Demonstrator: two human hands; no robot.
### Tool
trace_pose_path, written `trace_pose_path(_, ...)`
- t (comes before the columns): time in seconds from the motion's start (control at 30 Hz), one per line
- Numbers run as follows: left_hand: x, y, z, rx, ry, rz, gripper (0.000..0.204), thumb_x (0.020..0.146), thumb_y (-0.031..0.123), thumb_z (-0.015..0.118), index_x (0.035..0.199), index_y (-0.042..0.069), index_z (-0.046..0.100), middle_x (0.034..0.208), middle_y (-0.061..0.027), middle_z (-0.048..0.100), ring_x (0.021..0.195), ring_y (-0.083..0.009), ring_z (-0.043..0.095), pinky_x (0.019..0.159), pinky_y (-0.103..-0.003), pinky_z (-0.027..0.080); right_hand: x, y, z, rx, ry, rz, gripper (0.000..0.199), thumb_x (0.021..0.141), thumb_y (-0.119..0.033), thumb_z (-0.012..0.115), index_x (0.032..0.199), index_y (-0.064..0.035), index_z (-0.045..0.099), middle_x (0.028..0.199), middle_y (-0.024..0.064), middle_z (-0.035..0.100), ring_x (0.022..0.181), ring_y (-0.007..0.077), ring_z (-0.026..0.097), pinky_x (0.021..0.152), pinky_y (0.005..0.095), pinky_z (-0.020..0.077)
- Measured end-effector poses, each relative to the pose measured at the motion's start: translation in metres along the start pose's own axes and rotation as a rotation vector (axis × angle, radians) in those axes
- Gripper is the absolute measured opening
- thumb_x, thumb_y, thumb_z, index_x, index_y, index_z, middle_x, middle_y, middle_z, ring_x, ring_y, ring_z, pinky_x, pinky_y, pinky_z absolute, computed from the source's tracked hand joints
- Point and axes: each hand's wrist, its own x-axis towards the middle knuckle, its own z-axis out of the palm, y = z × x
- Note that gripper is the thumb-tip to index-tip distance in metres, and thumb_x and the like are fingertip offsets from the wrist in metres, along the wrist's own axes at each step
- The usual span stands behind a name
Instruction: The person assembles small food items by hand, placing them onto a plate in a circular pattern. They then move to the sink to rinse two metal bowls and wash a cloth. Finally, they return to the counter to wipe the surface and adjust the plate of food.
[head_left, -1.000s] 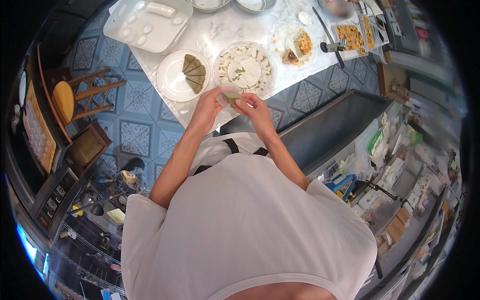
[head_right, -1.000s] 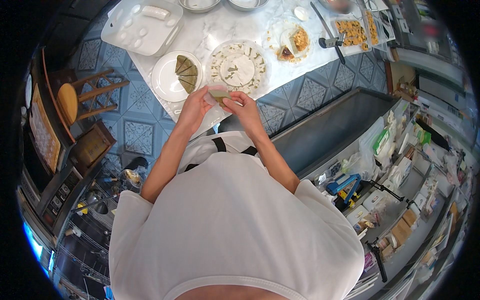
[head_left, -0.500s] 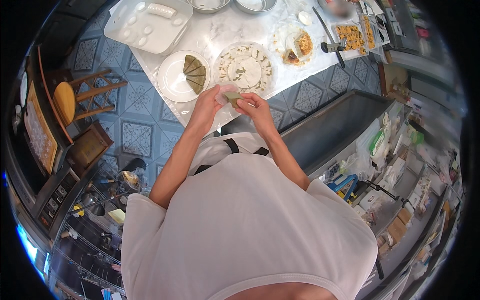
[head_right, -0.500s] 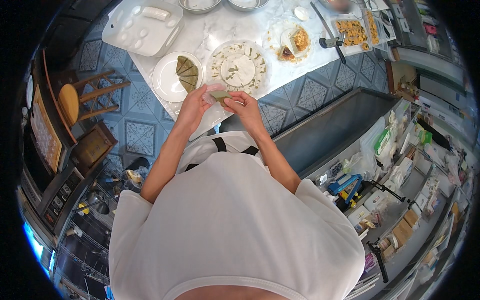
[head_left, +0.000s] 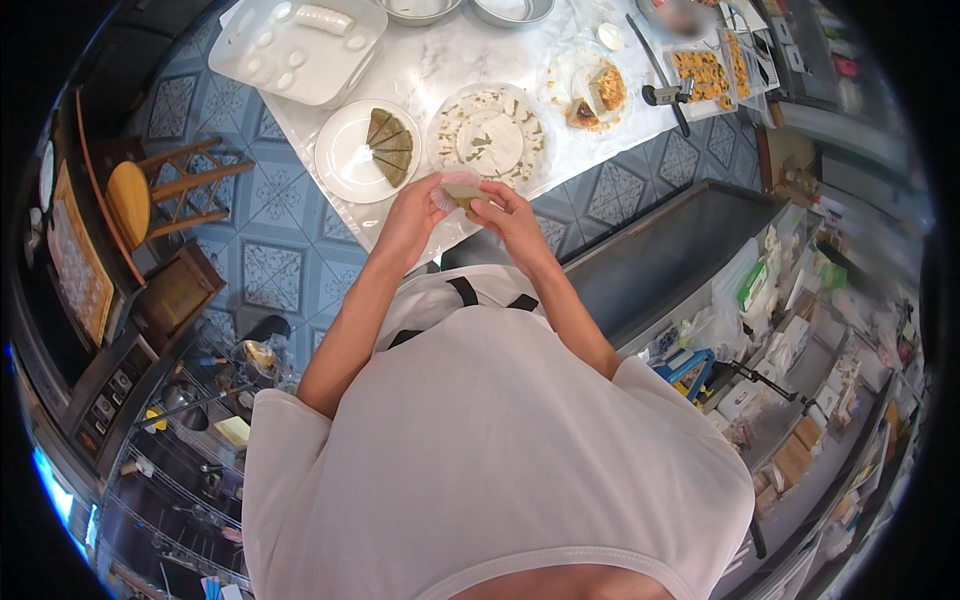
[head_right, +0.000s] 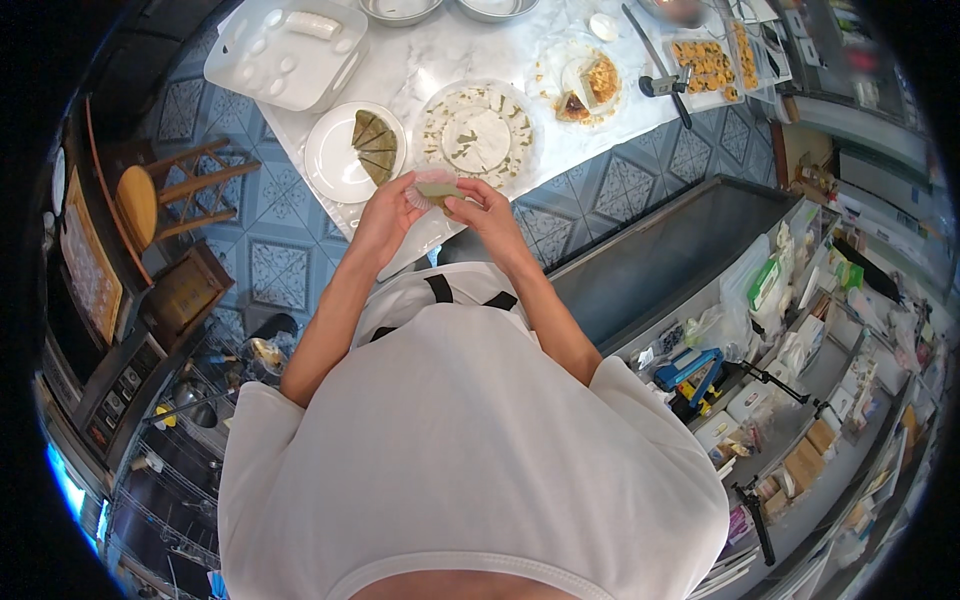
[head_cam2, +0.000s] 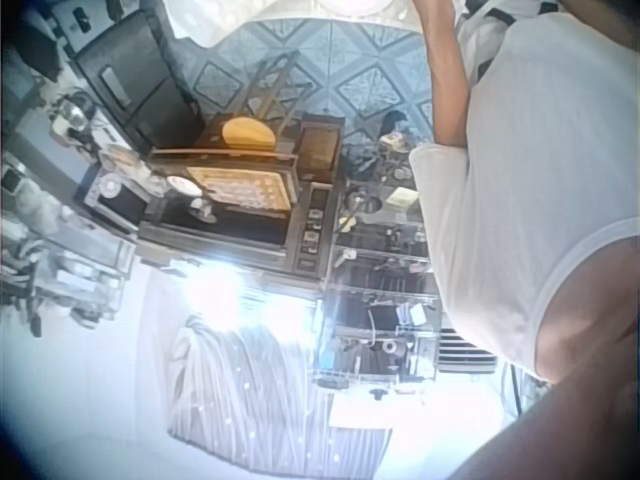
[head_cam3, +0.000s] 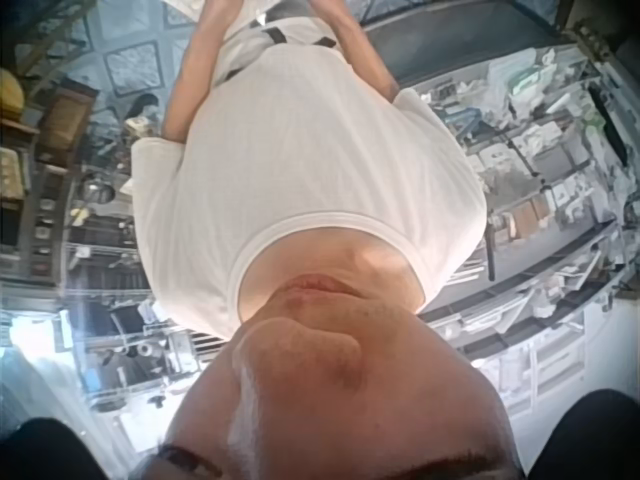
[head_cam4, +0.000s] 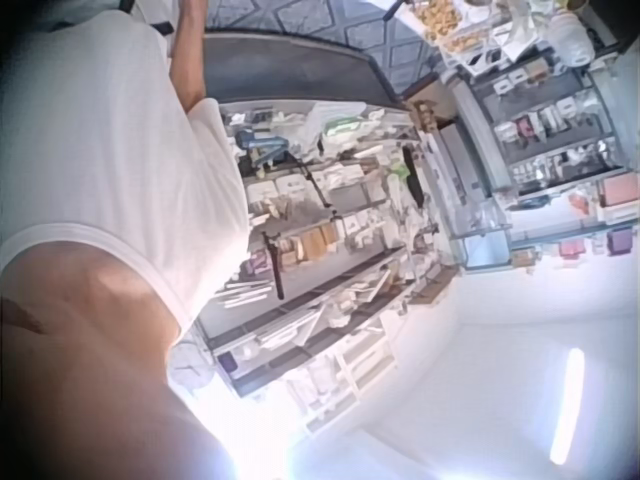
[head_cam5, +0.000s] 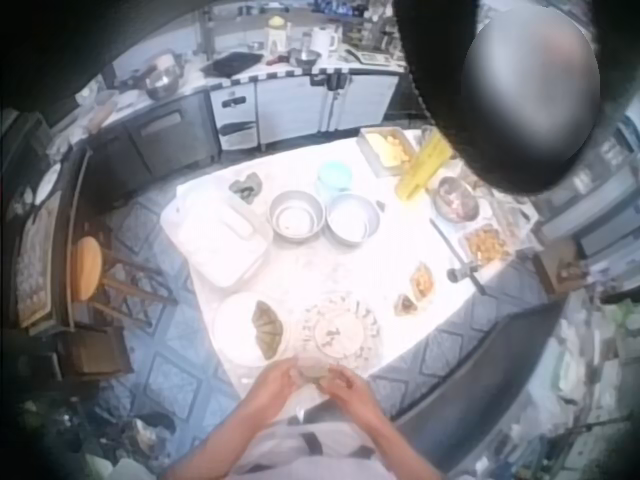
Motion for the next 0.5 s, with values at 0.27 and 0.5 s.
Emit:
trace_pose_path(0.27,-0.003,-0.003,-0.001,-0.001,0.01,0.039,0.042,0.108,0.03,0.046,0.133,-0.001,0.06,0.131,-0.0104,0.063,0.125,-0.0184,0.057,0.111,-0.038,0.041,0.001,-0.004,0.008,-0.027,0.026,-0.067,0.044,0.095,-0.018,0.074,0.131,-0.0002,0.058,0.118,0.008,0.067,0.106,0.0152,0.066,0.099,0.0302,0.0511)
trace_pose_path(0.5,-0.01,0.006,-0.005,0.106,0.045,0.085,0.047,0.11,0.037,0.042,0.129,-0.001,0.062,0.135,-0.0136,0.063,0.128,-0.021,0.055,0.114,-0.039,0.038,0.012,0.003,0.006,-0.114,0.039,-0.086,0.041,0.094,-0.017,0.075,0.128,0.0002,0.06,0.115,0.007,0.065,0.097,0.0152,0.068,0.09,0.0288,0.0562)
